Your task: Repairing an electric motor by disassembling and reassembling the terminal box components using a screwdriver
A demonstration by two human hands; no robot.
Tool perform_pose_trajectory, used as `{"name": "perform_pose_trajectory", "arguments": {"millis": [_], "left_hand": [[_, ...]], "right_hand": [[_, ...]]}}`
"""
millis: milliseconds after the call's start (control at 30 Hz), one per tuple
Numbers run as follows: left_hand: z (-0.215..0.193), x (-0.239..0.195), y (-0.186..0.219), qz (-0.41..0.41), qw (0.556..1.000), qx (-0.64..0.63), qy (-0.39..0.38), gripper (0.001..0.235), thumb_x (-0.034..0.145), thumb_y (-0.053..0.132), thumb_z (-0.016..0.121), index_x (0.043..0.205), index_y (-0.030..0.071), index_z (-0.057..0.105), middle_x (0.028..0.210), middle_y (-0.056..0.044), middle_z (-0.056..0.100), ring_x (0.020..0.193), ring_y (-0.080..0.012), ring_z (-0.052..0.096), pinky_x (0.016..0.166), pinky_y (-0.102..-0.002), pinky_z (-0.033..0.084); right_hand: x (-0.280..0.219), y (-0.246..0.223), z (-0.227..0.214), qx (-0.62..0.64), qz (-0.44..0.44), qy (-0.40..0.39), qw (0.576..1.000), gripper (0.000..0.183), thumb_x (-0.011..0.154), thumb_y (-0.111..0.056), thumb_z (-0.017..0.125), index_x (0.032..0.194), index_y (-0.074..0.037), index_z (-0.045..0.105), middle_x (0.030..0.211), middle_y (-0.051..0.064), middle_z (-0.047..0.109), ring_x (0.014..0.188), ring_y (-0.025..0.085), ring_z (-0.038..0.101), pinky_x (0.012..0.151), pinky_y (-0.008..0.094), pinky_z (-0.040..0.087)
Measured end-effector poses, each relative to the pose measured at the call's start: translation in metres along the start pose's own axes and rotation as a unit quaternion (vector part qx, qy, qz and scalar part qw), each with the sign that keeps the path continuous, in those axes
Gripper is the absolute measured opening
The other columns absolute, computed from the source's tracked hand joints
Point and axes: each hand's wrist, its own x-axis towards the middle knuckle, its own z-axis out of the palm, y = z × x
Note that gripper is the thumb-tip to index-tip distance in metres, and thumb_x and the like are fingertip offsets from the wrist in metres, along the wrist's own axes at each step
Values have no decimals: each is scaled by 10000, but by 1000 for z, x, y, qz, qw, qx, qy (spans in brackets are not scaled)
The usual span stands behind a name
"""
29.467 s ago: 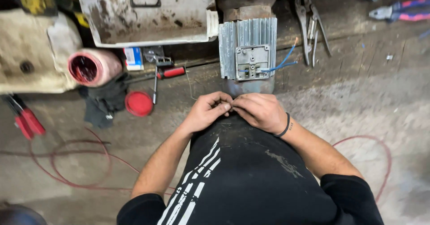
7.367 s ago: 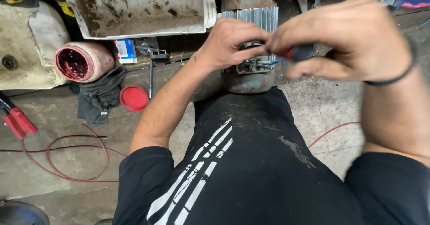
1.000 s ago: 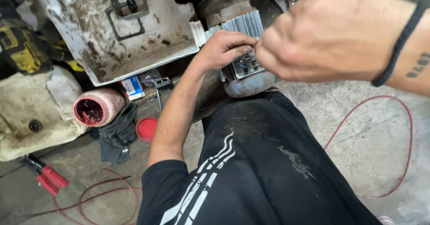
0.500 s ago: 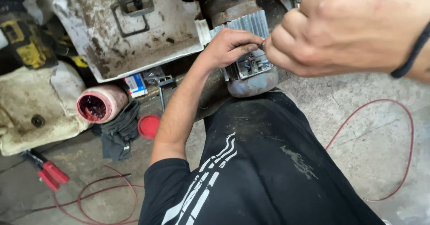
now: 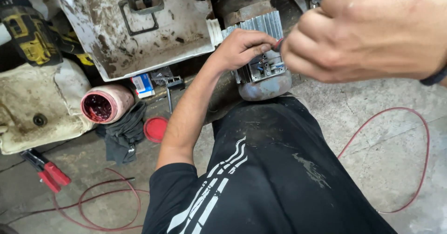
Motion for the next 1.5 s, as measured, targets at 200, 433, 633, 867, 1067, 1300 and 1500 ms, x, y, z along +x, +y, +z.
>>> {"name": "perform_pose_trajectory", "arguments": {"millis": [200,433,633,867,1067,1300,1500], "left_hand": [[-3,3,6,-11,1000,-9,-14,291,1093,299,515,1132,86,709,1028,-35,770,926,-212,733,802,-333,524],[-2,0,6,-18,1000,-4,-4,285,1078,293,503,1111,95,705,959,-21,757,860,-207,712,750,-336,518],[2,-5,-5,-5,1000,9,24,330,1089,354,523,1108,69,689,818,-47,657,746,-198,629,697,-354,456],[3,-1,-4,14,1000,10,10,264,1073,241,543,1149,44,700,1096,-92,768,1017,-267,738,879,-372,533],[2,4,4,3,1000,17,0,244,1068,271,514,1207,158,679,992,17,778,852,-167,749,736,-333,532],[8,5,-4,17,998,66,17,271,1073,382,515,1179,218,702,1002,57,786,849,-147,759,707,-307,562],[4,8,6,28,999,39,7,273,1075,364,506,1120,169,692,954,35,763,783,-161,714,652,-318,488]], "right_hand": [[5,-12,-19,96,83,-82,988,343,1118,-55,484,794,-164,508,568,-66,489,461,128,547,455,304,400],[29,-34,-28,122,330,-176,919,666,1267,-671,369,713,-379,596,592,-174,624,593,91,717,489,255,420],[16,0,-27,-12,15,-68,997,114,1108,-98,538,1018,-116,606,598,-97,477,527,124,506,534,302,357],[13,-30,0,130,123,-51,982,288,1096,-198,521,812,-246,517,607,-96,575,552,130,653,475,301,447],[4,-59,28,103,354,-236,899,672,1268,-804,320,914,-280,546,623,-93,600,590,96,666,614,293,406],[0,-23,42,-36,65,55,996,289,1082,-405,503,1087,-156,648,701,-35,547,644,166,591,597,336,374],[-3,-39,59,-43,1,29,999,204,1028,-164,589,1104,-20,711,601,-5,478,541,194,451,525,362,319]]}}
